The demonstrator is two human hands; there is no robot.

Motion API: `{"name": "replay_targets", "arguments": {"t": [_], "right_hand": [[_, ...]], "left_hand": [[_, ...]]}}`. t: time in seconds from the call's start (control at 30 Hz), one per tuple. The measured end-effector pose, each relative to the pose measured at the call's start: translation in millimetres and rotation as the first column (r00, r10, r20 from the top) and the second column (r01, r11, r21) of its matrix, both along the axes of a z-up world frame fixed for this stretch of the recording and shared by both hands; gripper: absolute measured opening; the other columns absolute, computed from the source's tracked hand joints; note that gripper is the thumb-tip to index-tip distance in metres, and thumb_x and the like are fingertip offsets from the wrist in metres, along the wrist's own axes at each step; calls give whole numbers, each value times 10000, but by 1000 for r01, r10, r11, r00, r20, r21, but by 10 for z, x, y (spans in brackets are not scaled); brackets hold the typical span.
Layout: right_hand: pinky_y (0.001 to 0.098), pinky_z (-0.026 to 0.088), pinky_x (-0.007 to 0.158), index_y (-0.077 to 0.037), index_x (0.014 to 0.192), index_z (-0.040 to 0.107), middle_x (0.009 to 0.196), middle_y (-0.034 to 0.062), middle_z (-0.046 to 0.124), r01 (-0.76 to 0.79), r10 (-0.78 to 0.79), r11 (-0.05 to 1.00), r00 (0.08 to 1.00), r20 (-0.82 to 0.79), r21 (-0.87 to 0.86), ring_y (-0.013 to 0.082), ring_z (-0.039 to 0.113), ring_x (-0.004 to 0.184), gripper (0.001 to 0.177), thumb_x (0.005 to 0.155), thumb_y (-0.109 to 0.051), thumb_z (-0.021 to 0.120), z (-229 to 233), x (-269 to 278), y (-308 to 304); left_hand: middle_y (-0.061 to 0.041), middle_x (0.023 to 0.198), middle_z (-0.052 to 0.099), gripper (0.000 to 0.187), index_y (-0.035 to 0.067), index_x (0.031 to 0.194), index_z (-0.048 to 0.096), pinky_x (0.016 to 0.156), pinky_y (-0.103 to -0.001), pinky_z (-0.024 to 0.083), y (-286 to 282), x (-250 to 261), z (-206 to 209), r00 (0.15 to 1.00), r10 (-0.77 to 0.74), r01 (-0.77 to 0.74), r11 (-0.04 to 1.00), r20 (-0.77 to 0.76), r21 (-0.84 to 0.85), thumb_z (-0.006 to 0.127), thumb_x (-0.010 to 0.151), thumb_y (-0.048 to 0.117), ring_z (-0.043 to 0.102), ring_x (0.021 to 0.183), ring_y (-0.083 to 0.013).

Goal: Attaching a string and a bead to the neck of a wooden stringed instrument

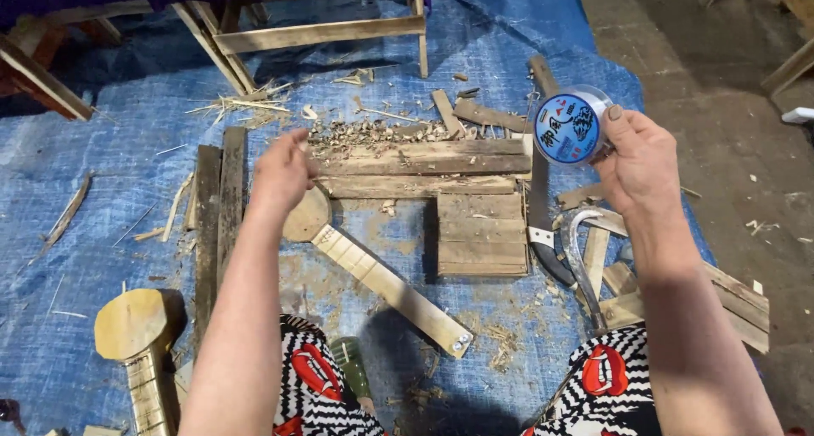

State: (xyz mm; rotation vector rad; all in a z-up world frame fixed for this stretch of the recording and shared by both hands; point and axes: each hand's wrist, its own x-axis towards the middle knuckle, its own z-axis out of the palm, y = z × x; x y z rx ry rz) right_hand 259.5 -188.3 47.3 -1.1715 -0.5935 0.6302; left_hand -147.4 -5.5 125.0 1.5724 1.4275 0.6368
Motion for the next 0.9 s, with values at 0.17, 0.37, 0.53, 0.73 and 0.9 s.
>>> {"name": "replay_targets", "arguments": {"t": [0.17,0.37,0.53,0.73,0.9], "right_hand": [[316,561,617,-62,1072,682,882,52,712,-44,46,998,998,50,-46,151,660,745,154,1054,-213,706,115,-298,77],[169,553,804,-75,1142,697,929,-19,658,-62,117,982,939,324,-176,44,593,836,154,999,-49,747,261,-732,100],[243,485,754,-69,1193,738,1034,39,729,-55,305,925,699,647,-375,109,599,874,232,963,-68,766,454,-967,7],[255,484,813,-93,1138,756,1042,14,751,-110,397,896,630,667,-430,109,634,901,178,962,-74,742,395,-828,2],[270,485,823,-97,1121,764,1034,7,741,-101,413,862,708,574,-496,114,628,930,165,957,-109,749,291,-570,45]], "left_hand": [[-110,1530,435,514,201,1534,429,1180,-473,357,-106,340,-225,970,-17,60,984,-241,169,527,1030,217,422,1394,-236],[-66,1552,487,434,205,1436,531,1202,-463,362,-323,915,-600,914,-407,309,693,0,651,612,1010,192,422,1429,-231],[-32,1777,216,936,431,1645,166,1262,-673,301,-270,1264,-866,786,-617,442,529,-29,725,806,971,321,310,1630,-296],[-64,1611,536,849,443,1590,316,1090,-446,423,-217,1501,-934,683,-730,546,512,1,663,705,905,123,611,1385,-238],[-101,1294,704,689,278,1468,507,921,-424,585,-155,1693,-1057,730,-680,532,631,72,565,781,865,88,691,1129,-257]]}}
